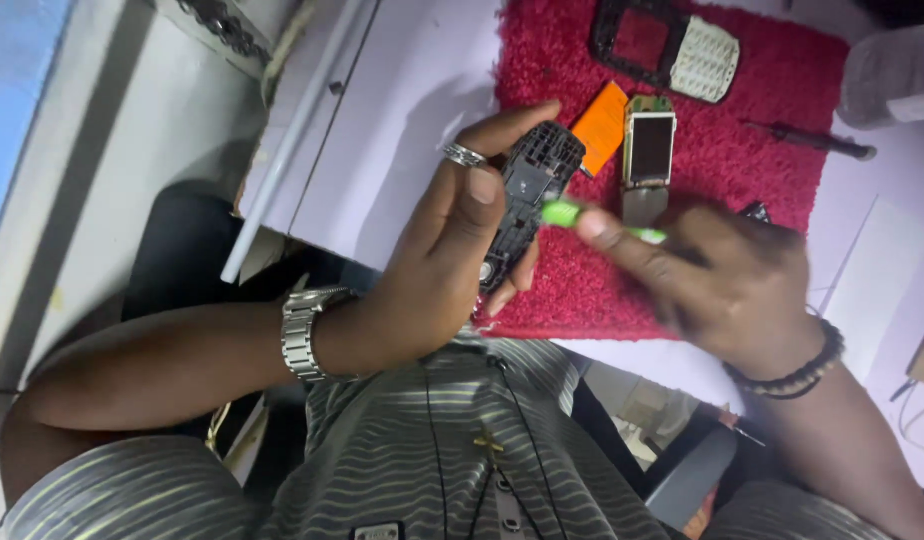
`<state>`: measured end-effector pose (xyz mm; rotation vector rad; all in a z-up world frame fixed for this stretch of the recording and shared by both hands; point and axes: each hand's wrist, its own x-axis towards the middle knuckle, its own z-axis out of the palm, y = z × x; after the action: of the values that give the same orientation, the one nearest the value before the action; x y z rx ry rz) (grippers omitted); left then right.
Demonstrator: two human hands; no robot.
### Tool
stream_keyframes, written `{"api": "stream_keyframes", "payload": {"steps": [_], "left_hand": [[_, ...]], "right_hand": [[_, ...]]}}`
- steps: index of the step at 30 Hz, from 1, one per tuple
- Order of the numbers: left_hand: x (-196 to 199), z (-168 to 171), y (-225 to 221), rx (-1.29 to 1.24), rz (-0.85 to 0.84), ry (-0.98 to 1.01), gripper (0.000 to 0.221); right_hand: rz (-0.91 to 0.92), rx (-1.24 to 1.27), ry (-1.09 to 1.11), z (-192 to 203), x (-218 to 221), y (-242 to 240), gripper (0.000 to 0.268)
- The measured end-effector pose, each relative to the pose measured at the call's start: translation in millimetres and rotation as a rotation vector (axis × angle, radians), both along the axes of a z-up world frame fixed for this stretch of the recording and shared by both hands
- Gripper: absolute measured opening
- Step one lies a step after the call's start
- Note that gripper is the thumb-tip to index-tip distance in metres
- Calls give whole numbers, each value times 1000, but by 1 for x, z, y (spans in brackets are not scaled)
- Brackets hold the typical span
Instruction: Cleaning and reassembling components of a mobile phone using a toothbrush and cleaning solution
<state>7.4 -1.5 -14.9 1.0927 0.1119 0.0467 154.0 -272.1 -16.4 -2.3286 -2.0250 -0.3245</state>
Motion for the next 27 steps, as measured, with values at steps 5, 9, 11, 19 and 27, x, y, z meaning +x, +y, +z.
{"api": "stream_keyframes", "payload": {"steps": [5,9,11,19,27], "left_hand": [[-1,5,2,-8,11,9,75],[-2,1,-1,46,5,-16,73],[-1,1,1,48,14,-50,68],[4,5,1,28,-16,10,79],[1,0,-2,-18,-35,-35,74]], "right_hand": [[37,19,19,-2,-4,10,49],[6,24,-21,-4,-5,5,44],[2,4,-30,-5,-3,6,41],[64,118,-63,-4,4,15,38],[70,100,-128,-12,8,2,38]]}}
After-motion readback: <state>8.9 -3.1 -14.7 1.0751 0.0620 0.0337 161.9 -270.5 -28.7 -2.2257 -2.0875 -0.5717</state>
